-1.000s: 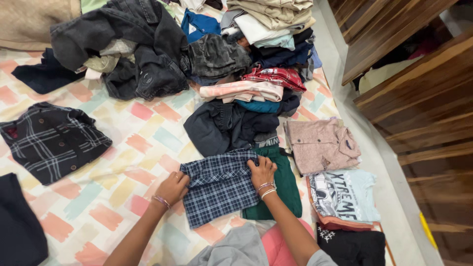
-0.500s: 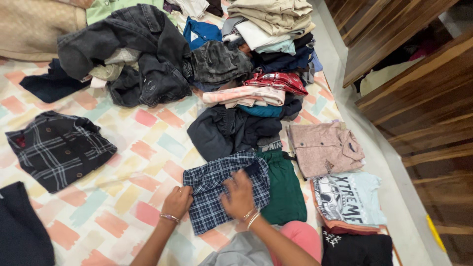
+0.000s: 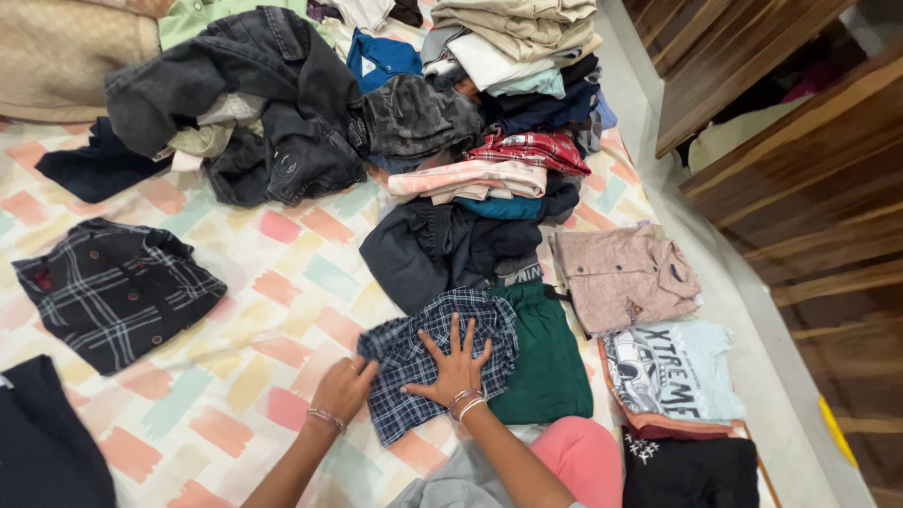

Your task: The person folds several items of clothing by hand, including a pink shirt and a pair of plaid pants, placing them into neat piles on the bed.

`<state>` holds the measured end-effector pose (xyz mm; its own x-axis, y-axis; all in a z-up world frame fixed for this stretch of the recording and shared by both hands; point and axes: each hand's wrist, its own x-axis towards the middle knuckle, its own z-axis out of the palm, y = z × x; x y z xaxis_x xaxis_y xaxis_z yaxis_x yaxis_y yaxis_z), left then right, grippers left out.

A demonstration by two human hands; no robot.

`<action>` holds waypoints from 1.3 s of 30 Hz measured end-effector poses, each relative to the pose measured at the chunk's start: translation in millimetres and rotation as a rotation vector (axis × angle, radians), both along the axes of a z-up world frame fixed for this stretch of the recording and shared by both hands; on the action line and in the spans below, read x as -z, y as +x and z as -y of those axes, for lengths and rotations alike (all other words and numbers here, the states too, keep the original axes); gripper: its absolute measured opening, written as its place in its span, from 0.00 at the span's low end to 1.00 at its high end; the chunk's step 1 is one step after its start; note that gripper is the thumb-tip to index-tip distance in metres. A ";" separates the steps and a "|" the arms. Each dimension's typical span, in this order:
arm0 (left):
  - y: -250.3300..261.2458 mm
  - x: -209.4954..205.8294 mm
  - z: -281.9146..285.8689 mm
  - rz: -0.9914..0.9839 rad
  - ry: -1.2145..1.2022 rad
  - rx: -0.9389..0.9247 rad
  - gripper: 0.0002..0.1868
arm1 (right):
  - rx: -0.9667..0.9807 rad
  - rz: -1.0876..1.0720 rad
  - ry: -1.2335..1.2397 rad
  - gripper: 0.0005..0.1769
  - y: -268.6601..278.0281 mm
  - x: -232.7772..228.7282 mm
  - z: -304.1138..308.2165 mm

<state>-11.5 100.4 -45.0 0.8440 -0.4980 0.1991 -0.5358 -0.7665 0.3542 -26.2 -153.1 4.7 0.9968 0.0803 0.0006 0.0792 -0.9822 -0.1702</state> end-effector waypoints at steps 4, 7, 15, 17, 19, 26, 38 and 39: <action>0.6 -17.5 11.0 -0.105 0.057 -0.256 0.26 | 0.024 -0.106 0.006 0.63 3.6 -8.6 5.0; -8.7 -40.2 20.7 -0.072 0.065 -0.124 0.25 | 0.093 -0.212 0.062 0.56 -3.5 -6.1 0.6; -5.7 -29.1 75.9 -0.115 0.207 -0.181 0.37 | -0.158 0.125 0.345 0.40 12.4 26.0 -29.6; -8.1 -28.6 72.2 -0.379 0.313 -0.208 0.41 | -0.140 0.291 0.021 0.46 23.0 24.7 -18.5; -7.8 -28.1 69.3 -0.141 0.071 -0.224 0.46 | 0.082 0.055 -0.010 0.52 32.3 12.5 26.6; -13.2 -38.6 78.3 -0.272 0.212 -0.330 0.49 | 0.562 -0.040 0.034 0.54 17.9 -20.1 104.3; 5.2 5.4 80.9 -0.656 -0.779 -0.547 0.35 | 0.571 -0.389 0.937 0.37 59.5 -38.5 95.4; 3.7 6.1 64.8 -0.723 -0.969 -0.668 0.33 | 0.516 -0.383 1.002 0.36 66.1 -55.3 83.0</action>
<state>-7.8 35.5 -51.1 0.9286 0.1231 -0.3500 0.3619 -0.0925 0.9276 39.9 -236.2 60.0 0.8600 -0.1972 -0.4706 -0.5099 -0.2991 -0.8066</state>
